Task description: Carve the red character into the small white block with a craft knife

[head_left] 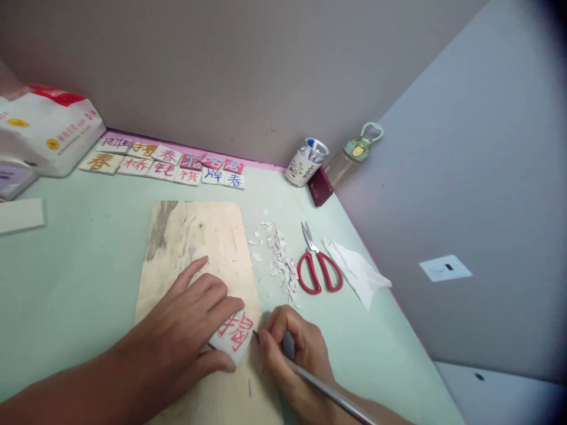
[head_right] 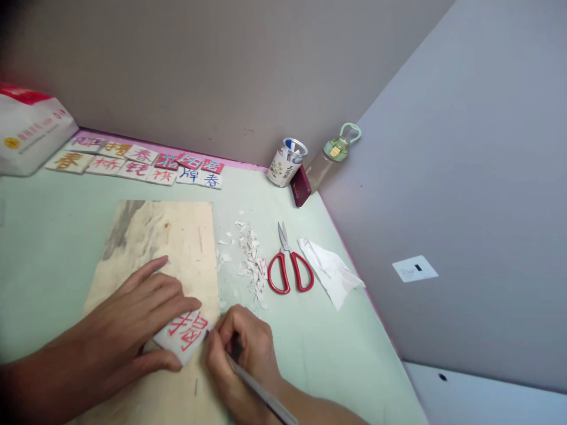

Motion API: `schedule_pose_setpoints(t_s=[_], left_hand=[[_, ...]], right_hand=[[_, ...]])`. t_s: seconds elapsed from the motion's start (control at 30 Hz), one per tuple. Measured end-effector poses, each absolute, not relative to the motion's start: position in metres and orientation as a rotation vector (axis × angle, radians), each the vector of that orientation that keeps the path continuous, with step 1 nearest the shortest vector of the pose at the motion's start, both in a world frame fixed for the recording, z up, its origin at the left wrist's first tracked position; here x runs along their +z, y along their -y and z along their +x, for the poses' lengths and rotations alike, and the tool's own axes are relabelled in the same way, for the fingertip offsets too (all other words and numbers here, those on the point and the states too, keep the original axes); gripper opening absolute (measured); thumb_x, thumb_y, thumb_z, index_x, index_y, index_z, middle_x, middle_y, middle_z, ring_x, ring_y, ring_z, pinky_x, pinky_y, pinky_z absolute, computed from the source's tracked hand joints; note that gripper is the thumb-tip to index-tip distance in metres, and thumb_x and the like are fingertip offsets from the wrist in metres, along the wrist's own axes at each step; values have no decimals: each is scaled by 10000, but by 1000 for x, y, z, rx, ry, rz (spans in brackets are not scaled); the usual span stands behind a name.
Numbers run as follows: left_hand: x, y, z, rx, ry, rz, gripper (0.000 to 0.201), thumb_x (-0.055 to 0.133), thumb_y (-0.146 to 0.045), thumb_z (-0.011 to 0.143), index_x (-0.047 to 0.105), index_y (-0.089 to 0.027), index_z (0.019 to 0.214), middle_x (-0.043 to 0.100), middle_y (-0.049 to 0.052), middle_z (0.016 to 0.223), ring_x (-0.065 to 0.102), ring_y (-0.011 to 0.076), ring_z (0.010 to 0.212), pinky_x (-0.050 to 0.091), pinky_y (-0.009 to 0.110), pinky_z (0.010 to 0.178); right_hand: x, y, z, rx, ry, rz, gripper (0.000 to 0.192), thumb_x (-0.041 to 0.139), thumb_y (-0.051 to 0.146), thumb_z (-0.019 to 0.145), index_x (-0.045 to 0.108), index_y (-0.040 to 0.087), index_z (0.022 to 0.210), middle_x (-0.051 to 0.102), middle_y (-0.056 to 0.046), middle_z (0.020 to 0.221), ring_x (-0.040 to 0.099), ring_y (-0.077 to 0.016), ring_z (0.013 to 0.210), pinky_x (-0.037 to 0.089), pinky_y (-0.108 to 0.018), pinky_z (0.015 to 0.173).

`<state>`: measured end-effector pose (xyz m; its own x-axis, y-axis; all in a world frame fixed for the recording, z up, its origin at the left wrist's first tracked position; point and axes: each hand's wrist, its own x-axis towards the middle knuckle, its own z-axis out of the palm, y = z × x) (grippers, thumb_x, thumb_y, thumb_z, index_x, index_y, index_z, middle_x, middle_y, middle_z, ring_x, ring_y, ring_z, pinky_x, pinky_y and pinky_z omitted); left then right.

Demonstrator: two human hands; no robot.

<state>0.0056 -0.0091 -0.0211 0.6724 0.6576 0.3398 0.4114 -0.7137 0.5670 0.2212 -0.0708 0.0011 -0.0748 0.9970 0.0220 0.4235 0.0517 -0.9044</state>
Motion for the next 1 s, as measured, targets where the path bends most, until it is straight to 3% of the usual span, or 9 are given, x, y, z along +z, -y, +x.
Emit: schedule_pose_setpoints(t_s=[0.33, 0.63, 1.0], left_hand=[[-20, 11, 8, 762, -840, 2427, 395, 904, -267, 802, 641, -268, 1097, 657, -53, 942, 629, 228, 956, 125, 494, 1264], [-19, 16, 8, 816, -860, 2414, 421, 911, -240, 775, 641, -257, 1098, 660, -42, 946, 629, 231, 954, 137, 498, 1282], [-19, 15, 5, 758, -842, 2394, 393, 723, -153, 852, 599, -285, 1200, 698, -46, 1047, 655, 217, 1037, 144, 484, 1300]], right_hand=[[-2, 74, 223, 963, 1645, -1439, 291, 570, 171, 937, 391, 247, 721, 471, 48, 665, 403, -117, 568, 339, -252, 546], [-1, 75, 223, 938, 1656, -1435, 289, 561, 195, 933, 381, 247, 712, 474, 46, 652, 397, -113, 560, 336, -249, 539], [12, 63, 223, 1045, 1541, -1526, 289, 572, 262, 896, 399, 244, 666, 452, 51, 615, 402, -117, 560, 327, -243, 525]])
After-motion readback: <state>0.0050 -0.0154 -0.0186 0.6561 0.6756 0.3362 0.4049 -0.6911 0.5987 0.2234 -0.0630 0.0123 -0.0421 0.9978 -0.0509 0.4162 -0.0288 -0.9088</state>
